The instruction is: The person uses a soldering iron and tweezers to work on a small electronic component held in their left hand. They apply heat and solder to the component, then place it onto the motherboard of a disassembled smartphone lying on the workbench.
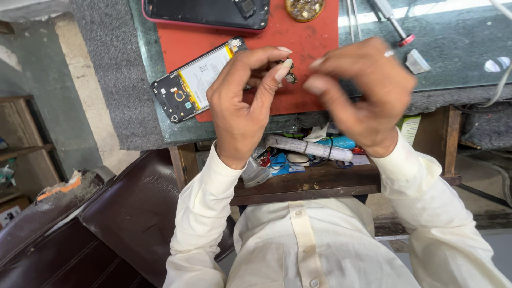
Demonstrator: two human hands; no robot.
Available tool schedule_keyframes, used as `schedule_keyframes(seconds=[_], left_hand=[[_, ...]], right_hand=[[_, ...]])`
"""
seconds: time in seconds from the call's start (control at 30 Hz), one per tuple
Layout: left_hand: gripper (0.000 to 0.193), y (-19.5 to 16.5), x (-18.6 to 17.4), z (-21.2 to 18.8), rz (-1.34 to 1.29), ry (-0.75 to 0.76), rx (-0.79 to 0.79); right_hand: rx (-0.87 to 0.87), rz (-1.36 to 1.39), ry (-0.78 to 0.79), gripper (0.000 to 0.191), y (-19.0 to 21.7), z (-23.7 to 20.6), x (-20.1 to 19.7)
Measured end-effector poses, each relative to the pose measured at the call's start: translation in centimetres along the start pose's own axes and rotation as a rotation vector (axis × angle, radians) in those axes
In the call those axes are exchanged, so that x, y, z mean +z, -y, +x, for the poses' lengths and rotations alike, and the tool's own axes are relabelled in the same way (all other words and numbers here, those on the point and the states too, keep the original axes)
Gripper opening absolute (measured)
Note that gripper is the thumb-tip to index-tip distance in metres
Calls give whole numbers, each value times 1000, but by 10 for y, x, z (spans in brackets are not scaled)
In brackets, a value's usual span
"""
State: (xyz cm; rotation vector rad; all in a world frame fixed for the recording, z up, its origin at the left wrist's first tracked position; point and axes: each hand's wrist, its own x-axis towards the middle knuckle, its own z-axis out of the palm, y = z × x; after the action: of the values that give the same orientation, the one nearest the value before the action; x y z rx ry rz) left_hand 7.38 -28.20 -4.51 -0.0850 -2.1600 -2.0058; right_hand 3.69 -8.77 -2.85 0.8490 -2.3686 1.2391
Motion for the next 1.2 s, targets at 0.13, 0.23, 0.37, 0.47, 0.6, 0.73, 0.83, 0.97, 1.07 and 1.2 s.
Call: schedule_keyframes(seconds=[0.13,0.23,0.37,0.47,0.6,0.73,0.83,0.97,1.07,1.2], left_hand=[[19,-8,4,4,450,24,226],[21,-9,5,7,544,35,294],[16,-6,4,6,500,28,247],[14,-4,3,5,484,14,230],[13,-5,1,3,498,-9,258],[13,-6,1,3,516,-21,255],[13,-7,0,2,504,-19,227],[22,-7,-3,3,479,-12,215],[18,-7,-6,2,515,-21,266],[14,-5,-8,5,524,13,263]], right_hand=[[201,-239,-85,10,-2,4,-18],[196,-222,10,20,-1,9,-26],[185,-359,88,24,3,17,-23],[207,-443,141,24,3,23,-20],[64,-630,156,27,-1,26,-15],[31,-685,171,28,-7,26,-11],[-47,-678,141,26,-10,27,-12],[-50,-741,113,19,-8,30,-16],[259,-317,86,14,-3,30,-16],[434,427,-47,25,-7,30,-5]])
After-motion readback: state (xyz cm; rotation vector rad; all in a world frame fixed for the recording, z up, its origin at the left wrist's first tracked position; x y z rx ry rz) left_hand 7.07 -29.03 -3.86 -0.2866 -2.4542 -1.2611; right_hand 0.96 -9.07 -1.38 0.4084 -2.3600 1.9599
